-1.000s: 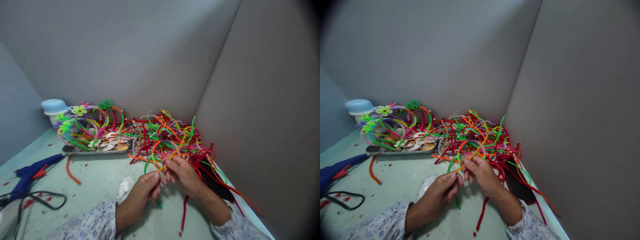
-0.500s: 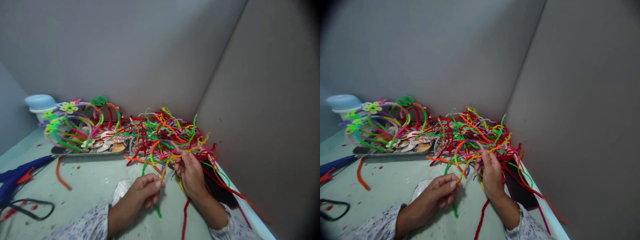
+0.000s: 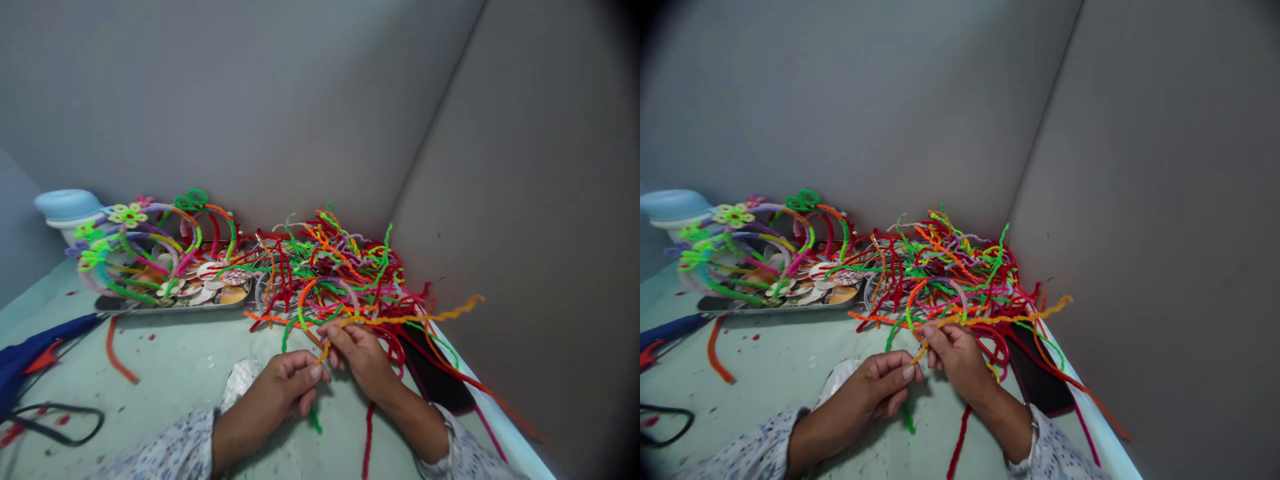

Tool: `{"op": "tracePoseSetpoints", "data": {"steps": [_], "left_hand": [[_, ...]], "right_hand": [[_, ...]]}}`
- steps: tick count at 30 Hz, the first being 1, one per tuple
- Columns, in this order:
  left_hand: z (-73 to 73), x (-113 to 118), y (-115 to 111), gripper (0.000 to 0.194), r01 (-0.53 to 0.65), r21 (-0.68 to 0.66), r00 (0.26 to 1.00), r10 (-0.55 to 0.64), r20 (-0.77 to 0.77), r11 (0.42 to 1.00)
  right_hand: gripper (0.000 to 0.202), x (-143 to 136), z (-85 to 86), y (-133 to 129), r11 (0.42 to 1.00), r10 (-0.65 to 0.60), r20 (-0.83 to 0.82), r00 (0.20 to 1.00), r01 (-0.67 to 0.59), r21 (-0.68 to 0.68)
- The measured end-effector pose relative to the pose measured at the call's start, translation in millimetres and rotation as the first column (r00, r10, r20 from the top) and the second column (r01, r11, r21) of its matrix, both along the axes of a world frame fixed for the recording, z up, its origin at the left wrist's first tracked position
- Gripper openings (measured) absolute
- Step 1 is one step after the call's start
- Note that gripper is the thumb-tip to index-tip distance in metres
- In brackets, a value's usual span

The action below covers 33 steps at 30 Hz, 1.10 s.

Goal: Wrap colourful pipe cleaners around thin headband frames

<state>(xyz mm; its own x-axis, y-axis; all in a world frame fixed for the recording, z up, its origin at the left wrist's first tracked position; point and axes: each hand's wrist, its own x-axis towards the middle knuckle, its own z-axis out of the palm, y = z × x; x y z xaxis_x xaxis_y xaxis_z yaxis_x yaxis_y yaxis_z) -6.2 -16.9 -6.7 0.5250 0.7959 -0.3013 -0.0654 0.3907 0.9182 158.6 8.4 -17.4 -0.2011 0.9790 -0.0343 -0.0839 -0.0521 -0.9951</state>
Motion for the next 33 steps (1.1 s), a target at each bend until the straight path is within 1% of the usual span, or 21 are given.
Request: {"op": "tracePoseSetpoints", "data": {"steps": [3, 7, 9, 12, 16, 18, 23, 27, 30, 33], "left_hand": [[-1.7, -0.5, 0.2, 0.027, 0.004, -0.018, 1.0, -0.004, 0.018, 1.0], [-2.1, -0.9, 1.4, 0.026, -0.014, -0.049, 0.997, 0.018, 0.071, 0.999], [-1.7, -0.8, 2.2, 0.025, -0.019, -0.048, 0.995, 0.023, 0.093, 0.999], [-1.8, -0.4, 2.8, 0.025, -0.013, -0.039, 0.995, 0.017, 0.103, 0.999], [-2.3, 1.0, 2.8, 0.027, -0.001, -0.004, 0.996, 0.002, 0.094, 1.0], [-2.7, 1.5, 2.8, 0.027, 0.004, -0.007, 0.995, -0.004, 0.095, 1.0], [-3.6, 1.1, 3.5, 0.03, -0.024, -0.003, 0.995, 0.024, 0.093, 1.0], [-4.0, 0.4, 3.1, 0.03, 0.011, 0.024, 0.999, -0.012, 0.035, 1.0], [-3.9, -0.1, 0.9, 0.031, 0.048, 0.057, 0.999, -0.047, -0.02, 0.997], [-1.7, -1.0, -3.0, 0.03, 0.09, 0.136, 0.992, -0.076, -0.101, 0.987]], "right_hand": [[0.038, 1.2, -0.7, 1.0, 1.0, -0.01, 0.047, 0.999, 0.01, 0.008], [0.036, 3.2, -2.0, -1.0, 0.996, 0.083, -0.017, 0.996, -0.082, 0.016], [0.033, 2.7, -2.9, -2.4, 0.996, 0.09, -0.012, 0.996, -0.09, 0.009], [0.028, -0.3, -3.8, -3.5, 0.998, 0.058, 0.0, 0.998, -0.058, -0.001], [0.028, -4.5, -3.3, -4.3, 1.0, 0.024, -0.026, 0.999, -0.025, -0.018], [0.029, -5.1, -2.6, -4.6, 1.0, 0.005, -0.02, 1.0, -0.005, -0.026], [0.03, -4.0, -2.2, -4.5, 0.999, -0.049, -0.034, 0.998, 0.049, 0.004], [0.027, -3.9, -5.6, -6.4, 0.996, -0.088, -0.08, 0.993, 0.089, 0.006], [0.025, -4.6, -9.0, -10.2, 0.99, -0.137, -0.164, 0.977, 0.141, 0.012], [0.022, -4.8, -10.2, -15.3, 0.981, -0.188, -0.231, 0.955, 0.194, 0.003]]}}
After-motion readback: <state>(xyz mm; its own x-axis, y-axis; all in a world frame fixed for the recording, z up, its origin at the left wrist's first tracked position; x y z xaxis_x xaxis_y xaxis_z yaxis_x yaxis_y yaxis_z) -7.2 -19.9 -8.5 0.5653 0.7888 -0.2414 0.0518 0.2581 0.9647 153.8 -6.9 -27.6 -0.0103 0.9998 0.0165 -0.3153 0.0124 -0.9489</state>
